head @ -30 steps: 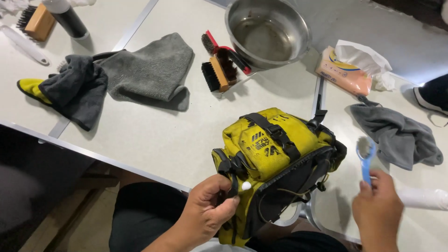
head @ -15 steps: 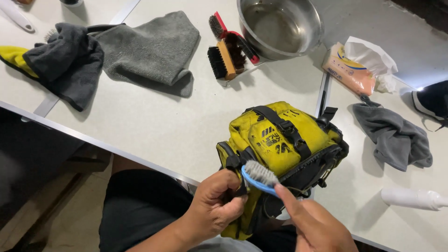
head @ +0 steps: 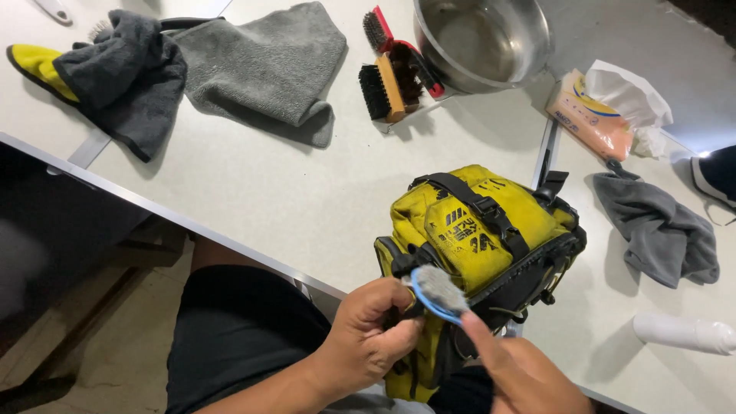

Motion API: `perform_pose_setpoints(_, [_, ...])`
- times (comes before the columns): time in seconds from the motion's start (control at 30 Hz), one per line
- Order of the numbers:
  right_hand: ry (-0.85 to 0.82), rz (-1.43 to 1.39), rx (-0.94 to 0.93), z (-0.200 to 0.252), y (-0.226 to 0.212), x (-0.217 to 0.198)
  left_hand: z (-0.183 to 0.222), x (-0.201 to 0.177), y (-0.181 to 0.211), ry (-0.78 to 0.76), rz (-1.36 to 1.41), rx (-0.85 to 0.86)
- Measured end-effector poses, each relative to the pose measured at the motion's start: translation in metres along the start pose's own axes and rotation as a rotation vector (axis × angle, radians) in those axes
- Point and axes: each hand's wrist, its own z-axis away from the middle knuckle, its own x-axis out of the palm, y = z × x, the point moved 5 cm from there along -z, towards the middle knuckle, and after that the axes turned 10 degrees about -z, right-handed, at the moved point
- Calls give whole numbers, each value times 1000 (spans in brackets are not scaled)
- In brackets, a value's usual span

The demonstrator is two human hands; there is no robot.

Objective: Cleaning a yellow and black bag using a toothbrush and cleaning solution.

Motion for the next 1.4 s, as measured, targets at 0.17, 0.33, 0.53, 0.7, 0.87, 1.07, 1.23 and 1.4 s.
perform_pose_setpoints(0.17, [-420,-467,1180,11,58,4,16,2,-21,-16,-99,-139])
perform_pose_setpoints(0.33, [-141,-334,566,8,42,7,11,1,-19,-36,11,-166])
perform_pose_setpoints(0.53, [39,-431,645,26,-2,21,11,-5,-22,-139,-80,-176])
perform_pose_setpoints(0.7, [-586,-599,1104,52,100,32,10,-7,-21,-161,-155,-182])
perform_pose_setpoints(0.87, [564,-431,-24,23,-37,14,11,-3,-22,-184,-73,-229])
perform_pose_setpoints(1.07, [-141,-69,-327,44,34,-3,-11,-16,-27,-229,8,-340])
perform_pose_setpoints(1.23, [62,-147,-668,9,-19,-17,-22,-14,-20,-272,137,-465])
perform_pose_setpoints(1.4, [-22,-114,-736,-6,-13,-28,-39,-18,-8,-377,103,-475])
